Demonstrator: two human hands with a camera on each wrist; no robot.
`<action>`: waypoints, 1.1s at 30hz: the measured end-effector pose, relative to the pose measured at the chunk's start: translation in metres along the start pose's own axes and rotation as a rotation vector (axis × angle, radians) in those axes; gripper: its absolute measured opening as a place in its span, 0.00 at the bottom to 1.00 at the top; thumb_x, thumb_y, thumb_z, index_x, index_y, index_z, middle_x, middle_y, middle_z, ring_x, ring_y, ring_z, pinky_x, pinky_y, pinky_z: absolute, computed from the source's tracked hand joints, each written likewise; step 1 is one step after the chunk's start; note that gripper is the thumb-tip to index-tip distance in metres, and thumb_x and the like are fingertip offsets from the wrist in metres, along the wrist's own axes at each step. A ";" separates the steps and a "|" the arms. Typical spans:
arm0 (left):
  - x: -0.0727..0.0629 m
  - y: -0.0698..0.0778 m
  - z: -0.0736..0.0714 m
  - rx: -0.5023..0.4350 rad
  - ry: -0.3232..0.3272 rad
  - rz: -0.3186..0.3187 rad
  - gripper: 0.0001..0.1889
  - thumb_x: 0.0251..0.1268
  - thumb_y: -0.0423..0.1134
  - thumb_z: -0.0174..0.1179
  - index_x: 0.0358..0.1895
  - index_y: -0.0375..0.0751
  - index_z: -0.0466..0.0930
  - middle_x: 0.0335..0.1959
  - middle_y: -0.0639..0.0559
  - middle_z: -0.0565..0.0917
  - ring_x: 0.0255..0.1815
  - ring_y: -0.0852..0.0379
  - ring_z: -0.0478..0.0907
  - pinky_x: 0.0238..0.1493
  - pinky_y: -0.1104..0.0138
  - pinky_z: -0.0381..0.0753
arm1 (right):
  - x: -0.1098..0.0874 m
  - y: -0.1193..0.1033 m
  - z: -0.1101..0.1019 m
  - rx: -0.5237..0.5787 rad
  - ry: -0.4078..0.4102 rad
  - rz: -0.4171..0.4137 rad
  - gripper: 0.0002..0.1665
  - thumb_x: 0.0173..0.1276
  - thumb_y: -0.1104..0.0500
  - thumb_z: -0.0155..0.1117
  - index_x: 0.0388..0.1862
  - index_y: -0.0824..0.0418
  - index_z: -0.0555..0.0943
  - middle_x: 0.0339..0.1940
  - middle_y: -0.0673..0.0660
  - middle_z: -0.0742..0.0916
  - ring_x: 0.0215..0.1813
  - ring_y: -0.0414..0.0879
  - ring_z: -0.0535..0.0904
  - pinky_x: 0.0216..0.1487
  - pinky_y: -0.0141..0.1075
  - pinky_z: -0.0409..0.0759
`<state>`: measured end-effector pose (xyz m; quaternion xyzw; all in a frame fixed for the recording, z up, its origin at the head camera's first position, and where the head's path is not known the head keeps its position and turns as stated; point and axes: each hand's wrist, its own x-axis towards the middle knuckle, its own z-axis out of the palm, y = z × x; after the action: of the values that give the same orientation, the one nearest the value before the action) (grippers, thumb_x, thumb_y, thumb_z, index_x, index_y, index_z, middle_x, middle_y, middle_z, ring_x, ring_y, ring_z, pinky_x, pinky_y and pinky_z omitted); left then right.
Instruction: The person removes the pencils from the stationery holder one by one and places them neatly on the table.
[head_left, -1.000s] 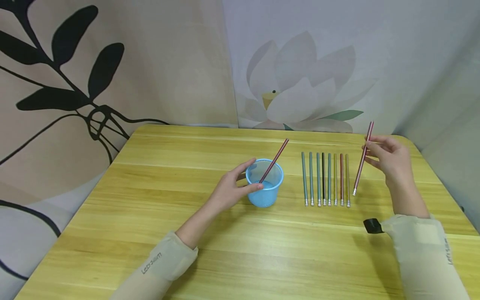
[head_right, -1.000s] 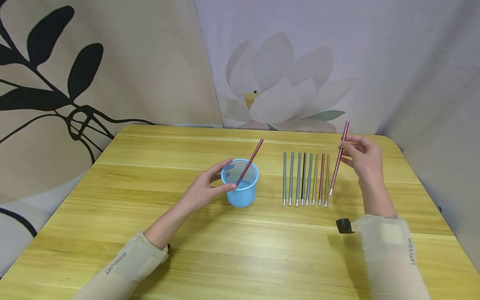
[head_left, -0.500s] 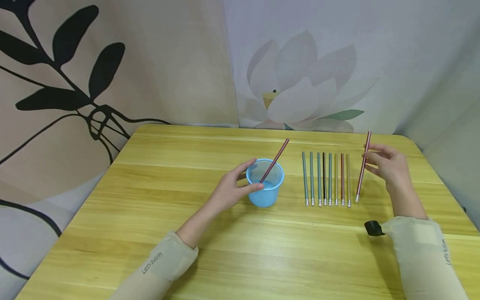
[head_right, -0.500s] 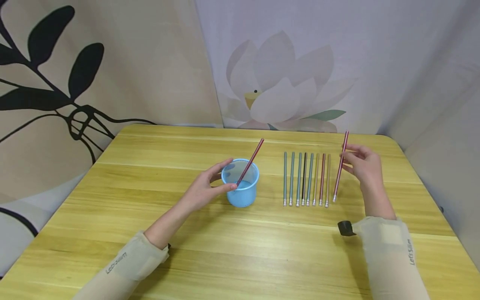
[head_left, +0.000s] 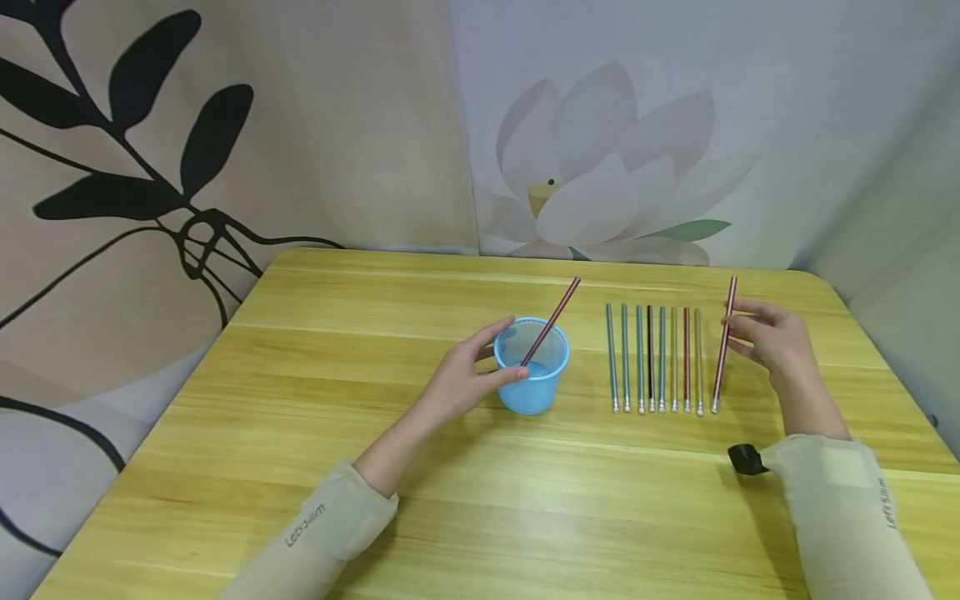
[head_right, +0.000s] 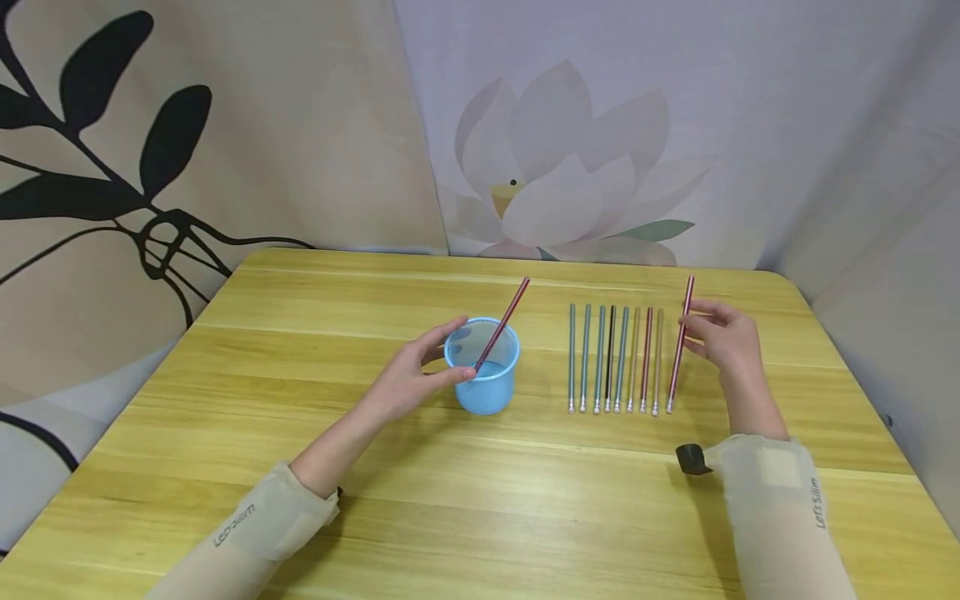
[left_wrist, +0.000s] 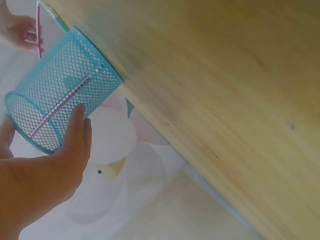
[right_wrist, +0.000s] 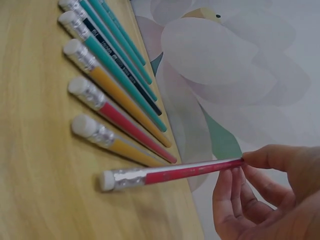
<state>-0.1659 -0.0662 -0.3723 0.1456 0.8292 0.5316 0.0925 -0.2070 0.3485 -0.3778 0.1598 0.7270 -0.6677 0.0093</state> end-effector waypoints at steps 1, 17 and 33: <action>0.000 0.000 0.000 0.001 0.000 0.000 0.39 0.64 0.44 0.69 0.77 0.50 0.62 0.75 0.45 0.68 0.72 0.41 0.71 0.64 0.47 0.80 | 0.000 0.001 0.000 0.001 -0.001 0.006 0.09 0.72 0.63 0.61 0.43 0.47 0.81 0.27 0.38 0.85 0.31 0.31 0.81 0.34 0.24 0.86; -0.001 0.002 0.001 -0.010 0.011 -0.008 0.39 0.63 0.43 0.69 0.76 0.51 0.62 0.75 0.46 0.69 0.72 0.41 0.71 0.63 0.48 0.81 | 0.010 0.013 -0.003 -0.083 -0.023 0.097 0.07 0.73 0.62 0.61 0.45 0.50 0.78 0.26 0.36 0.85 0.30 0.32 0.83 0.35 0.25 0.86; -0.001 0.003 0.001 -0.005 0.017 -0.005 0.39 0.63 0.43 0.69 0.76 0.50 0.62 0.75 0.45 0.69 0.72 0.40 0.71 0.63 0.46 0.80 | 0.021 0.024 -0.001 -0.263 -0.064 0.093 0.32 0.75 0.65 0.55 0.72 0.78 0.60 0.22 0.34 0.82 0.27 0.29 0.82 0.35 0.25 0.86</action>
<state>-0.1640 -0.0644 -0.3702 0.1387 0.8291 0.5346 0.0873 -0.2207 0.3559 -0.4055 0.1693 0.7993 -0.5705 0.0840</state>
